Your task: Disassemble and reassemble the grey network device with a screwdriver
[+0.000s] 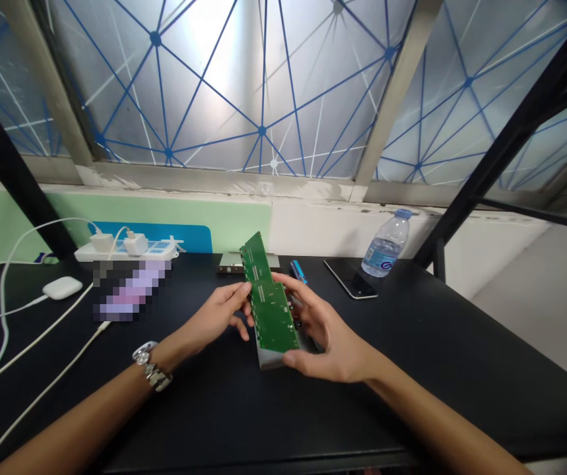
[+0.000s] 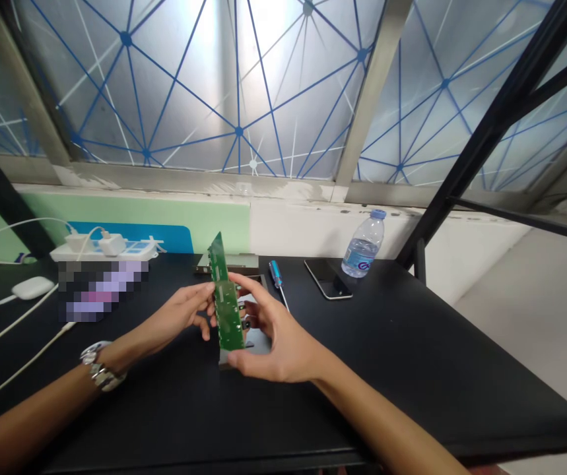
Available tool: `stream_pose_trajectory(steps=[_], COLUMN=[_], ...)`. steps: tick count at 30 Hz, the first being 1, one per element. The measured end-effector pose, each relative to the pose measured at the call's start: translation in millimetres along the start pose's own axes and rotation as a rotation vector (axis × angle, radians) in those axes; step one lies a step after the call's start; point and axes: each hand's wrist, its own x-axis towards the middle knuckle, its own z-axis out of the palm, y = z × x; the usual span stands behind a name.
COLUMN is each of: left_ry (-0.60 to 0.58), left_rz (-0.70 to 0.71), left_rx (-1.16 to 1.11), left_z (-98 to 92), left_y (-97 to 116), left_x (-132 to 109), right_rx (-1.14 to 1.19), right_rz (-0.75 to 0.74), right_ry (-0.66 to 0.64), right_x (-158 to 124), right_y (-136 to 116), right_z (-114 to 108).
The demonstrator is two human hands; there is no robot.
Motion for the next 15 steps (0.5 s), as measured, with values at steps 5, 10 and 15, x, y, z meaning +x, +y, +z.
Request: stream_pose_trajectory(steps=[5,10,15], left_ry=[-0.018,-0.025,0.001], left_rz=[-0.011,0.006,-0.001], left_rx=[0.024,0.044,0.047], left_z=[6.1,11.5,3.9], left_y=[0,1,1], left_x=[0,-1,1], right_rx=[-0.025,-0.087,-0.127], right_rz=[0.040,-0.014,-0.023], right_ry=[0.027,0.072,0.066], right_x=[0,2,0], right_y=[1,5,4], right_z=[14,22,19])
